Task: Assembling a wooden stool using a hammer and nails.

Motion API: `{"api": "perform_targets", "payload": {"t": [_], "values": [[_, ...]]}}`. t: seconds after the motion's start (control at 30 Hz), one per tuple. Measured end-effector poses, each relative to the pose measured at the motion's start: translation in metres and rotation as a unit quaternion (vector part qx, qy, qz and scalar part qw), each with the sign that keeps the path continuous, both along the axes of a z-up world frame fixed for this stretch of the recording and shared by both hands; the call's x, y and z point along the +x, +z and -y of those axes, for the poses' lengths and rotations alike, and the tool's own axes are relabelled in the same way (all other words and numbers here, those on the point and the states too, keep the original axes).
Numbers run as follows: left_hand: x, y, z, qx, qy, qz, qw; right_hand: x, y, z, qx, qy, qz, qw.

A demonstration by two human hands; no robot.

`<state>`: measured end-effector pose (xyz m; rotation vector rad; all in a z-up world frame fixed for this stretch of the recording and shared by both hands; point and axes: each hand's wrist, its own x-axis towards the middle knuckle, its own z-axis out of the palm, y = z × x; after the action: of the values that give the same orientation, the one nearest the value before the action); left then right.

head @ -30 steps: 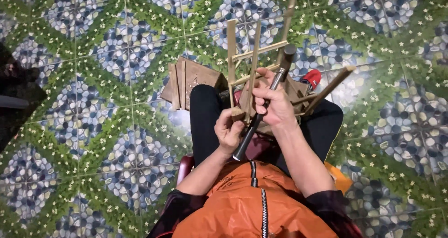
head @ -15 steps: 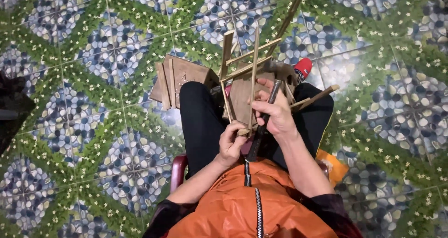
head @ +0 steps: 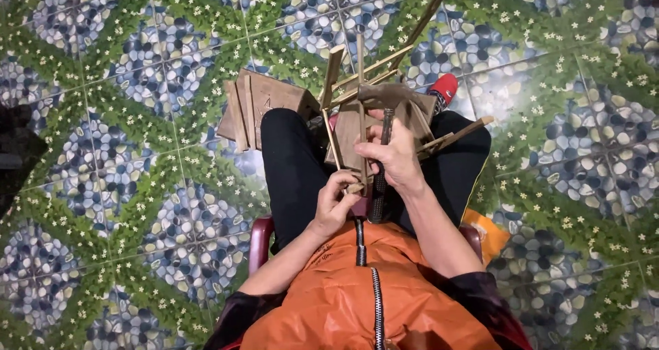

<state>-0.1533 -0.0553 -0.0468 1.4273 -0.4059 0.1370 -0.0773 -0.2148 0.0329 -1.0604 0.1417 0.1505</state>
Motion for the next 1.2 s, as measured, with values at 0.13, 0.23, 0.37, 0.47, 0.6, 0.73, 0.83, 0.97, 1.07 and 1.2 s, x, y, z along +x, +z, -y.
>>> {"api": "perform_targets", "payload": {"t": [0.13,0.23,0.37,0.47,0.6,0.73,0.83,0.97,1.07,1.2], "values": [[-0.003,-0.023,-0.010,0.066,0.007,-0.013,0.998,0.002,-0.017,-0.004,-0.018,0.015,-0.013,1.000],[0.006,-0.017,-0.023,0.100,-0.024,-0.045,0.994,0.005,-0.030,-0.006,-0.036,0.006,-0.030,0.999],[0.025,-0.008,-0.043,0.152,-0.031,-0.014,0.988,0.008,-0.068,-0.006,-0.069,-0.015,-0.045,0.997],[0.069,0.000,-0.052,0.143,0.030,-0.064,0.987,0.012,-0.085,-0.006,-0.060,-0.014,-0.042,0.997],[0.143,0.024,-0.048,0.103,0.054,-0.112,0.987,0.008,-0.073,-0.009,-0.042,-0.011,-0.028,0.999],[0.207,-0.011,-0.047,0.069,-0.032,-0.128,0.989,0.005,-0.061,-0.009,-0.032,-0.006,-0.026,0.999],[0.232,-0.032,-0.041,0.063,-0.084,-0.166,0.981,0.006,-0.064,-0.006,-0.018,0.001,-0.014,1.000],[0.254,-0.020,-0.031,-0.028,-0.132,-0.236,0.962,0.005,-0.062,-0.005,-0.010,0.008,0.005,1.000],[0.251,-0.002,-0.031,-0.095,-0.189,-0.236,0.948,0.003,-0.055,-0.003,0.009,0.019,0.023,1.000],[0.247,0.010,-0.035,-0.151,-0.228,-0.221,0.936,0.003,-0.055,0.000,0.031,0.038,0.057,0.997]]}}
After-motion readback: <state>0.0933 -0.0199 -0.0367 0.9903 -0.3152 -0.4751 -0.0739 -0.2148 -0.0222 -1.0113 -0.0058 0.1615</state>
